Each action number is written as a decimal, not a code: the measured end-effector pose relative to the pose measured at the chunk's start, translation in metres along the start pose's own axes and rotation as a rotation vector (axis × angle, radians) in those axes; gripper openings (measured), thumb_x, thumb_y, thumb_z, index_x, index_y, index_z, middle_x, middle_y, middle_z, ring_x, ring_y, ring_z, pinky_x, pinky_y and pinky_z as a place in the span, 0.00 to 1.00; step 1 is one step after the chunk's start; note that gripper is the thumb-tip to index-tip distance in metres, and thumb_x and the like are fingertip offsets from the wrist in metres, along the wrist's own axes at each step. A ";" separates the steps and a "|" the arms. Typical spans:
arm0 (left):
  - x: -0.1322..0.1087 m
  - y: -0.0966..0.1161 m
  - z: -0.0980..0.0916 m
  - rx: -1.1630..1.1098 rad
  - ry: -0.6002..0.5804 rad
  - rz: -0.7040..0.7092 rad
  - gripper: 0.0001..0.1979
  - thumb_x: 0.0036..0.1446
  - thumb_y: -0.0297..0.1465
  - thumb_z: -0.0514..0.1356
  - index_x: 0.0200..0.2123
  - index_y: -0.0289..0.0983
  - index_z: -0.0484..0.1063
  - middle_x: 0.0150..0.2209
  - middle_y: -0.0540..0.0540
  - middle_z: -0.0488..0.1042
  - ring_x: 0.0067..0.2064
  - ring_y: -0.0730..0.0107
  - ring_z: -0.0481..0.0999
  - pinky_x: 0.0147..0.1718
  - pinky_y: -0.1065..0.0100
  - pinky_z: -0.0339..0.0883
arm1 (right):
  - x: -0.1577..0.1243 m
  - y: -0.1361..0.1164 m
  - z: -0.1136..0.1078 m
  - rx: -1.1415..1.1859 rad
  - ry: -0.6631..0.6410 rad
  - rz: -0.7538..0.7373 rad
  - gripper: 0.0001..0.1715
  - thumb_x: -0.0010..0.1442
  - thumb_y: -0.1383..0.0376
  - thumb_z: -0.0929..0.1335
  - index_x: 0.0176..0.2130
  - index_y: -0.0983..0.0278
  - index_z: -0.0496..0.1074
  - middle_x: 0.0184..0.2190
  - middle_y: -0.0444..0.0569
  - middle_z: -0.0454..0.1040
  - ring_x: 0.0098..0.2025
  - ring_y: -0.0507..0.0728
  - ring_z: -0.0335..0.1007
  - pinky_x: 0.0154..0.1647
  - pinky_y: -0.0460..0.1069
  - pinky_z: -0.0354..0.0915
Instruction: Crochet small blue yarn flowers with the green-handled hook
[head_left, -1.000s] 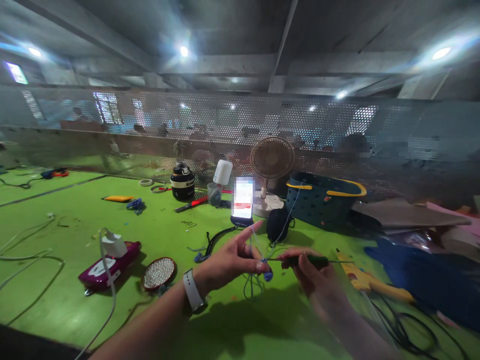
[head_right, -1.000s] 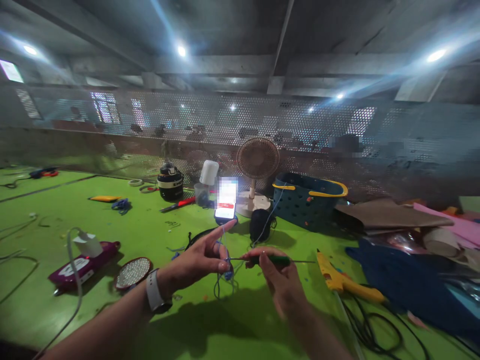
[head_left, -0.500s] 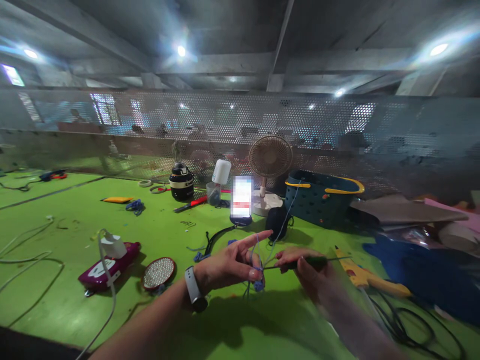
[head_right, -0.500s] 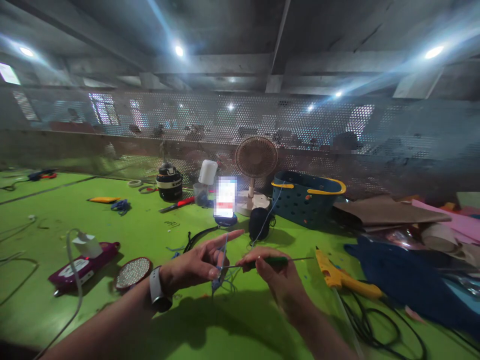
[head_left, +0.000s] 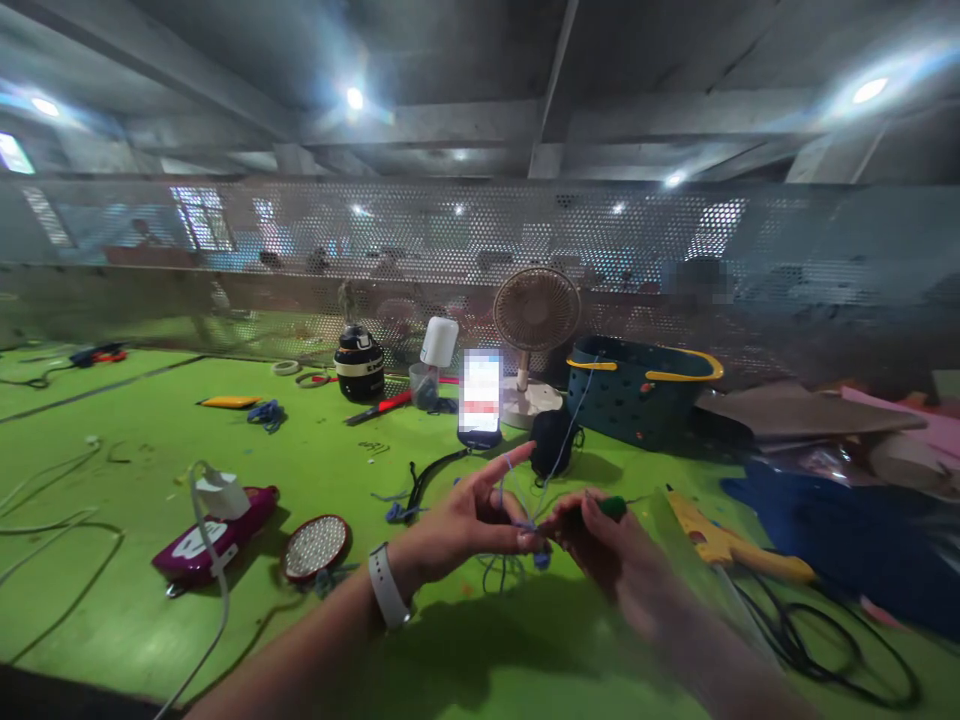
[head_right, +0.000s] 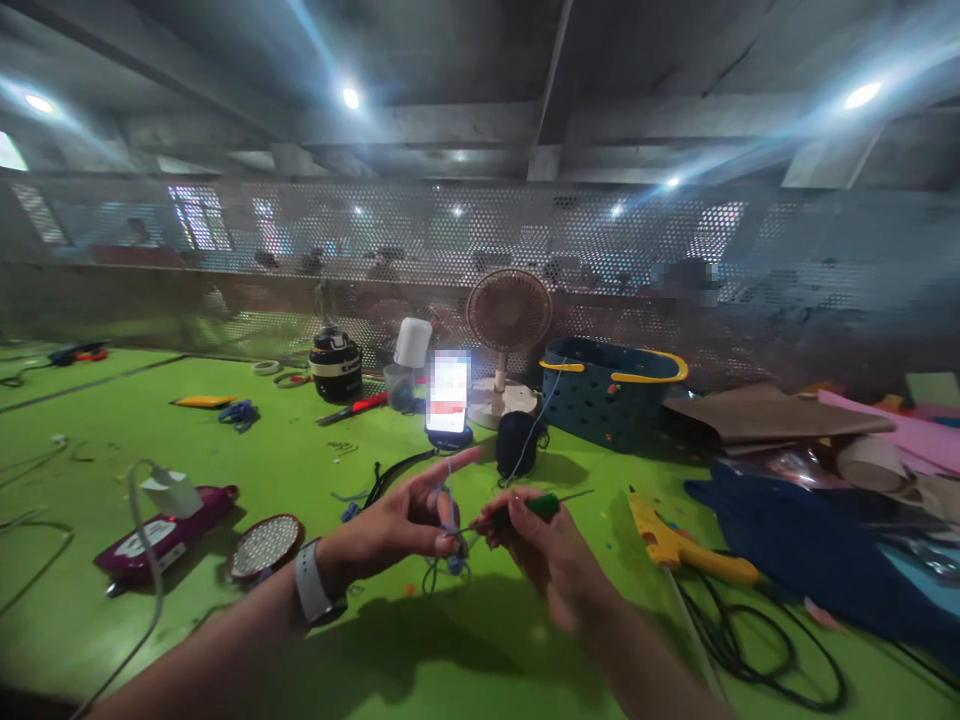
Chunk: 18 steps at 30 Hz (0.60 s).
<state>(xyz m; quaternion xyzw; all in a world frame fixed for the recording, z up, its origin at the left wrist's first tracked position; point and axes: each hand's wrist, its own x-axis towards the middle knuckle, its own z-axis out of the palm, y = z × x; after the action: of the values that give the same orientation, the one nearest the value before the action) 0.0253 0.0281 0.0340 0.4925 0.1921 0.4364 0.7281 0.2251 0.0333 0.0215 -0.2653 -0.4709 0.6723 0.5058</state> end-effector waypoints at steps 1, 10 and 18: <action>0.000 0.000 0.003 0.026 0.035 0.031 0.51 0.45 0.20 0.72 0.68 0.39 0.49 0.28 0.52 0.77 0.31 0.74 0.78 0.36 0.70 0.71 | 0.000 0.003 0.000 -0.010 0.026 -0.008 0.15 0.50 0.53 0.76 0.30 0.61 0.80 0.29 0.50 0.81 0.33 0.57 0.76 0.36 0.50 0.71; -0.002 -0.005 0.016 0.136 0.209 0.152 0.51 0.46 0.23 0.71 0.68 0.41 0.47 0.30 0.50 0.77 0.36 0.68 0.80 0.37 0.67 0.70 | 0.002 0.009 0.000 -0.283 0.107 -0.225 0.13 0.55 0.52 0.73 0.34 0.58 0.80 0.33 0.48 0.82 0.41 0.60 0.77 0.48 0.55 0.70; -0.001 -0.003 0.015 0.181 0.199 0.140 0.45 0.49 0.23 0.70 0.67 0.39 0.52 0.31 0.48 0.78 0.36 0.69 0.79 0.37 0.68 0.70 | 0.003 0.004 0.000 -0.248 0.111 -0.228 0.13 0.53 0.52 0.74 0.32 0.59 0.80 0.33 0.48 0.82 0.38 0.58 0.76 0.45 0.53 0.70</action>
<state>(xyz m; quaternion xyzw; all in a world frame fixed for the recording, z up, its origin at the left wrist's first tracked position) 0.0362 0.0185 0.0379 0.5227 0.2670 0.5134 0.6261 0.2218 0.0359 0.0182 -0.3072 -0.5485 0.5316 0.5677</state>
